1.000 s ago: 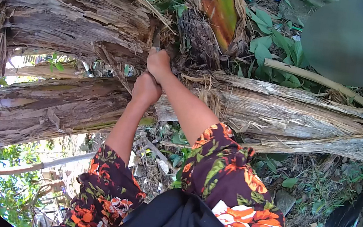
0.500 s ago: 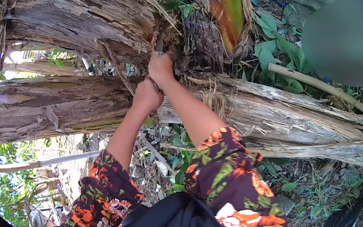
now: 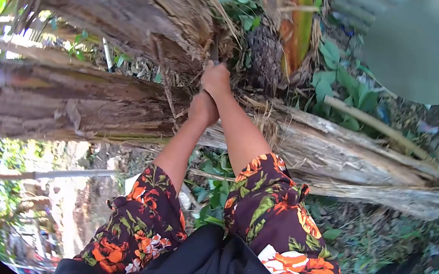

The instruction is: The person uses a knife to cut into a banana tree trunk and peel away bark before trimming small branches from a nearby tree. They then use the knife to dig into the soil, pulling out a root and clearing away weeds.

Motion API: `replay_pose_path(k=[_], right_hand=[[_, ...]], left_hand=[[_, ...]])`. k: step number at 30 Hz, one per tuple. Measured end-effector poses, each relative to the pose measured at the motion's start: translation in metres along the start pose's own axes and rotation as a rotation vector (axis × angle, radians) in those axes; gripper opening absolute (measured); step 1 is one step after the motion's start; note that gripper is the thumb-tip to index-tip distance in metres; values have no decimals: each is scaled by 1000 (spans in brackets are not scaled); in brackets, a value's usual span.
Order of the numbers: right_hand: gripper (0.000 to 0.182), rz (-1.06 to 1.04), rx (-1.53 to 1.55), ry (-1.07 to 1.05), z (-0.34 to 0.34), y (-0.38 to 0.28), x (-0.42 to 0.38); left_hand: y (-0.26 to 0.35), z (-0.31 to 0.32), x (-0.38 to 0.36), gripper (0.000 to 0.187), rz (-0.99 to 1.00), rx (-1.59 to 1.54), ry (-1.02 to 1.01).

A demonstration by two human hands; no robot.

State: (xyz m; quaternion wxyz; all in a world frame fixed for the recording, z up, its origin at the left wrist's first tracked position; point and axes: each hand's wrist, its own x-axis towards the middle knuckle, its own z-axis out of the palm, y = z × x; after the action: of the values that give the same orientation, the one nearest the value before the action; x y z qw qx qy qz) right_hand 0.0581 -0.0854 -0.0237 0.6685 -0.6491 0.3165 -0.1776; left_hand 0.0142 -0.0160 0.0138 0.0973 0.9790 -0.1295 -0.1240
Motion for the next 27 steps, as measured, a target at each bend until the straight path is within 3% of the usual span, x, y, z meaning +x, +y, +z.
replay_pose_path(k=[7, 9, 11, 13, 14, 16, 19, 23, 25, 27], right_hand=[[44, 69, -232, -194, -7, 31, -28], [45, 227, -103, -223, -12, 23, -50], [44, 328, 50, -107, -12, 0, -89], [39, 338, 283, -145, -12, -15, -122], [39, 317, 254, -135, -1, -3, -120], [31, 33, 352, -35, 10, -9, -133], [25, -24, 578, -199, 0, -65, -182], [22, -112, 631, -229, 3, -86, -193], [21, -112, 615, -203, -1, -101, -208], [17, -136, 375, -213, -10, -109, -211]], left_hand=[[-19, 10, -53, 35, 10, -242, -54], [-26, 2, -71, 36, 10, -231, -34], [-41, -29, -95, 35, 59, -219, -66], [-56, -51, -120, 33, 103, -208, -95], [-70, -51, -114, 36, 135, -206, -117], [-80, -63, -128, 38, 170, -188, -80], [-84, -77, -144, 41, 222, -241, 66], [-91, -84, -148, 49, 228, -349, 160], [-91, -87, -153, 60, 251, -375, 189], [-94, -85, -161, 68, 319, -332, 166]])
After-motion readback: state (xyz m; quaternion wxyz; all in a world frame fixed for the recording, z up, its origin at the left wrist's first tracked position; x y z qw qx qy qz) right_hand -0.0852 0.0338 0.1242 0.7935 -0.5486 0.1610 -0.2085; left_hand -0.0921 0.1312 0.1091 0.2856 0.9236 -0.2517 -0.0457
